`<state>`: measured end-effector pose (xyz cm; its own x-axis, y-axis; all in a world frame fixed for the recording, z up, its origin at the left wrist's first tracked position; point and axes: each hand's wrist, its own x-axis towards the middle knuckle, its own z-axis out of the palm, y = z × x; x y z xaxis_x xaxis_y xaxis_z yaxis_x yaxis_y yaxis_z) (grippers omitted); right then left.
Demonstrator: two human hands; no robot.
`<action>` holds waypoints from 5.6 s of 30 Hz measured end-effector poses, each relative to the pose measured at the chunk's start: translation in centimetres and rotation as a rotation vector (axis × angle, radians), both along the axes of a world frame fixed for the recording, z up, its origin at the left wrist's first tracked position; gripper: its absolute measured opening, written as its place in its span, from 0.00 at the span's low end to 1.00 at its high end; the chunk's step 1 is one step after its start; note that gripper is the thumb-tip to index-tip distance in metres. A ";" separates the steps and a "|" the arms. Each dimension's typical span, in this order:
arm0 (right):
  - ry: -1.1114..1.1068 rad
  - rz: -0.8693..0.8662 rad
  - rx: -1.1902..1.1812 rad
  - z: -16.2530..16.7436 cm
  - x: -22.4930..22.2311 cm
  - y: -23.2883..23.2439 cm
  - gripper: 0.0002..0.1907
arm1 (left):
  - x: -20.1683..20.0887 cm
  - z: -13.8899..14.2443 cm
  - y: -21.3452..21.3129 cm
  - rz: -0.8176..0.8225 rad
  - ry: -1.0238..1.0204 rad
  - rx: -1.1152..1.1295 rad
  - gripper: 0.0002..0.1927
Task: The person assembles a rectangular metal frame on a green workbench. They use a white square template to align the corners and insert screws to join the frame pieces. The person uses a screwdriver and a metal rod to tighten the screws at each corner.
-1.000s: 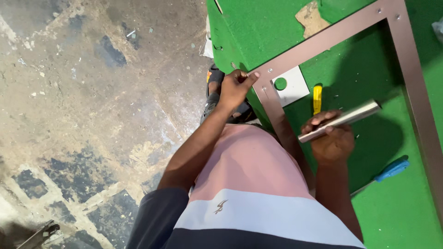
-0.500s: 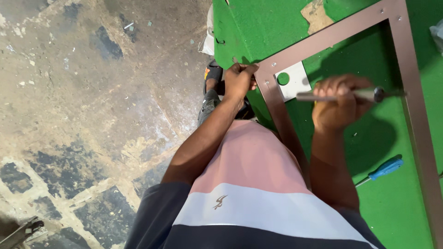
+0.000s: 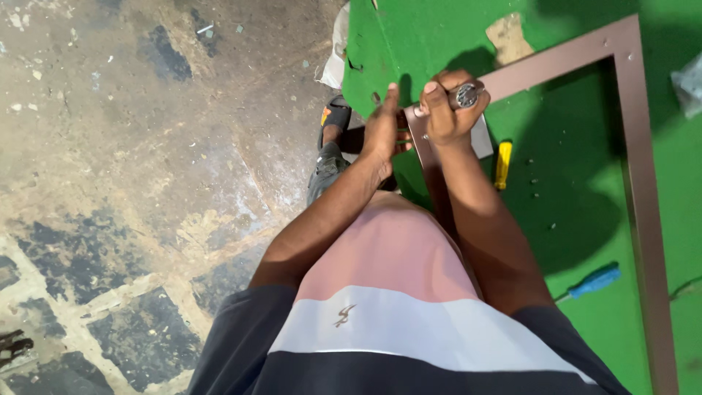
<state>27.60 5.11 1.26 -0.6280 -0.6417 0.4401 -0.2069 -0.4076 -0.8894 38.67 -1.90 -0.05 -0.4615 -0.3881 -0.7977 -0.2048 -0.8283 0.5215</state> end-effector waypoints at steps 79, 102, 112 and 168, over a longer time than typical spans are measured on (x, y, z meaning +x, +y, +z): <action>0.488 -0.679 1.172 -0.9 6.5 14.2 0.21 | 2.0 -4.0 -5.7 -0.521 0.305 -0.233 0.14; 0.288 -1.139 1.497 -0.2 2.1 9.1 0.16 | 1.9 -6.0 -8.0 -0.599 0.413 -0.247 0.08; 0.399 -1.197 1.208 2.0 3.6 15.6 0.20 | 1.4 -5.6 -8.2 -0.558 0.368 -0.295 0.09; 0.995 -0.538 0.986 1.7 2.3 30.6 0.14 | -1.9 -0.9 18.8 -0.826 0.169 -2.011 0.10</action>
